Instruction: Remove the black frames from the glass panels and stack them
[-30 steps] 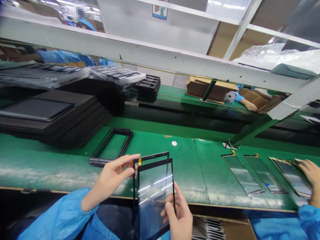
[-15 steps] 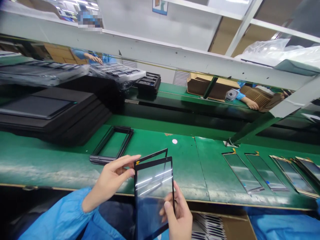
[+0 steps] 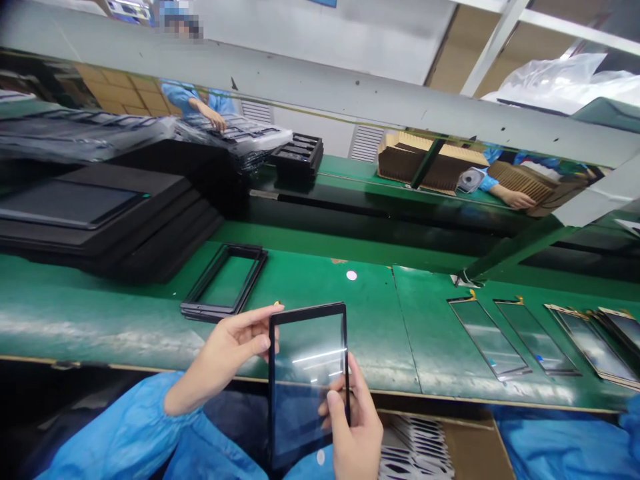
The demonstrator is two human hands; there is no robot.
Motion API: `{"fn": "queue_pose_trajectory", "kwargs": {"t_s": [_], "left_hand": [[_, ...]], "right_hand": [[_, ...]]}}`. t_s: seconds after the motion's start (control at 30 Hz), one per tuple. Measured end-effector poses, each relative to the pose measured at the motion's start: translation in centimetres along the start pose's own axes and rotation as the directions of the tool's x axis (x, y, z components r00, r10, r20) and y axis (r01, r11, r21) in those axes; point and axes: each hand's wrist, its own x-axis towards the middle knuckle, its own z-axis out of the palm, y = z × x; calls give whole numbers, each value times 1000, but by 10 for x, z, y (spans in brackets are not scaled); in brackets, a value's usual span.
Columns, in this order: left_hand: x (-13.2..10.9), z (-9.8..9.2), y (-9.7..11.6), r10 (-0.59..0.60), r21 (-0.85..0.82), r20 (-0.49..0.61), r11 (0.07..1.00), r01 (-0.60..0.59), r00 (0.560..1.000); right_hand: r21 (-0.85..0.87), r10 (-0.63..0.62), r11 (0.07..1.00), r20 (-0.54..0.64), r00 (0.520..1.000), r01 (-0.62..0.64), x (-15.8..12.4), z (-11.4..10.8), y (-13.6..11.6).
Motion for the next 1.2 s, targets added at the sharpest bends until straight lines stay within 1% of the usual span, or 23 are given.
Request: {"fn": "queue_pose_trajectory", "kwargs": {"t_s": [0.1,0.27,0.4,0.6,0.7,0.77,0.8,0.83,0.9,0.93,0.97,1.0,1.07,1.13,1.2], "left_hand": [[0,-1,-2,-32,-31,3,999,32,999],[0,-1,-4,-74,-44,-26,996,73,997],[0,0,-4,-75,-38,-42,997,74,996],[1,0,-5,-74,-33,-46,997,73,996],[2,1,-5,-79,-6,-44,997,78,996],[2,1,-4,-90,30,-62,995,92,994],[2,2,-4,-94,51,-78,994,99,992],[1,3,-3,-96,76,-94,992,103,991],[-1,4,0,-89,137,-113,985,105,990],[-3,4,2,-85,173,-111,980,103,990],[-5,4,4,-80,209,-101,973,100,992],[-8,3,5,-80,244,-90,965,100,993],[-14,2,8,-89,303,-72,947,107,993],[-20,-1,8,-94,341,-64,933,110,994],[-24,-3,8,-89,356,-66,928,107,994]], "right_hand": [[-28,6,1000,1,1000,-6,-1,0,-3],[-62,14,998,10,1000,-14,-3,2,-4],[-58,15,998,6,1000,-15,-4,3,-2],[-91,-15,996,-20,1000,13,-3,4,-2],[-111,-7,994,-18,1000,5,-5,2,0],[-154,-20,988,-11,1000,18,-6,1,2],[-200,-60,978,-14,998,56,-6,0,1],[-260,-132,958,-19,991,123,-5,-1,0],[-380,-314,880,-19,949,284,0,-4,-5],[-407,-380,846,-8,925,344,4,-5,-9],[-399,-401,839,7,916,371,9,-6,-15],[-361,-373,861,32,927,358,15,-6,-21],[-252,-228,935,117,967,251,26,-6,-34],[-182,-113,972,195,974,150,34,-5,-46],[-169,-81,978,228,970,122,37,0,-56]]}}
